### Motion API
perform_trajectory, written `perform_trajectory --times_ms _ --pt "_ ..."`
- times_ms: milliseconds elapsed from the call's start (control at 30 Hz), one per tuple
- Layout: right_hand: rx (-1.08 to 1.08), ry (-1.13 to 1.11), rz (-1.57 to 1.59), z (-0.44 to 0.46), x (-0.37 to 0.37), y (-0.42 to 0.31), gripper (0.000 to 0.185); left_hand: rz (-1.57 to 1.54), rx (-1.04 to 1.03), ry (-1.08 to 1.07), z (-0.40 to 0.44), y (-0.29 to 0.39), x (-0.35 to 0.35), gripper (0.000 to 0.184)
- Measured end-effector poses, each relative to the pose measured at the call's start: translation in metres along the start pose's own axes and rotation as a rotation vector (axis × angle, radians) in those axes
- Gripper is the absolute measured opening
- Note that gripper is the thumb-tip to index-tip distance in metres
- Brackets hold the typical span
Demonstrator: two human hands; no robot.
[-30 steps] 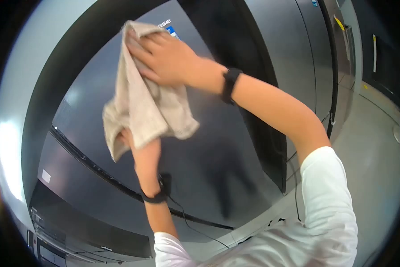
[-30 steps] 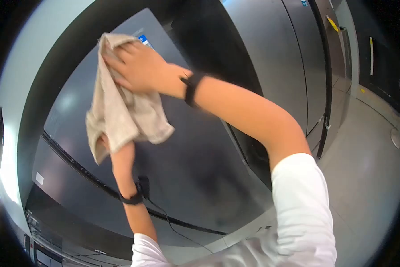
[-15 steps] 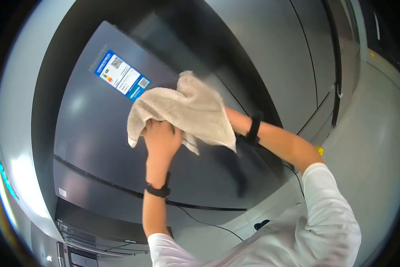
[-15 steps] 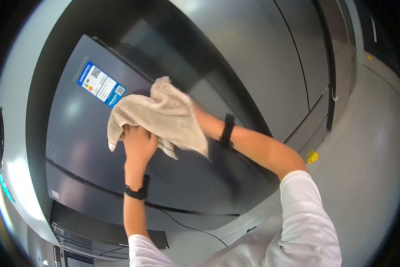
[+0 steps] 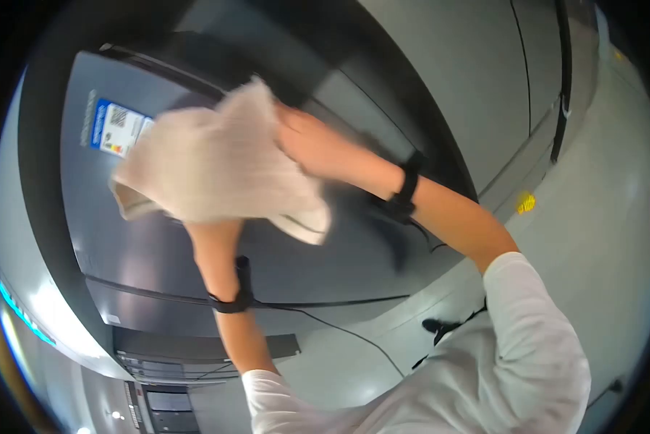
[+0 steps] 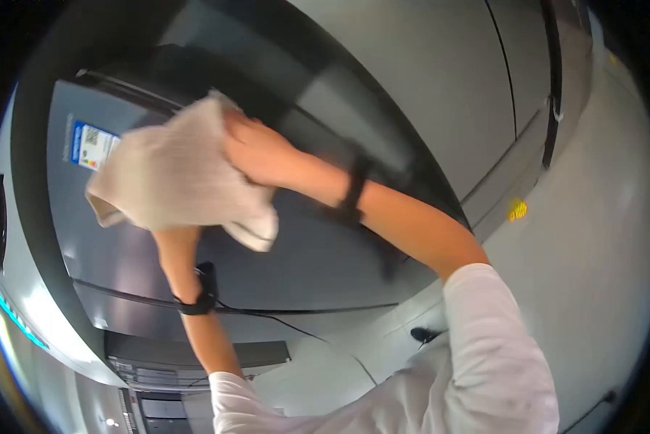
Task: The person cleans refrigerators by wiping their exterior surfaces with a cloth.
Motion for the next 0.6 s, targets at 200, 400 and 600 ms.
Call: perform_trajectory --times_ms 200,400,600 --pt "-1.064 -0.199 1.459 -0.051 0.009 0.041 0.042 0.269 -0.274 -0.259 -0.022 0.153 -0.037 0.045" --pt "-0.499 -0.011 0.557 0.055 0.010 -0.008 0.043 0.713 -0.268 -0.156 0.014 0.017 0.011 0.039" --pt "-0.349 0.148 0.087 -0.096 0.044 -0.018 0.043 0.345 0.155 -0.232 -0.103 0.081 -0.045 0.040"
Point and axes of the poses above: each hand's wrist, its own z-axis towards the middle knuckle, its own x-axis out of the back of the hand, y = z × x, the point moved 8 cm from there along z, towards the middle knuckle, and after that the axes turned 12 degrees about y, right-handed, at the moved point
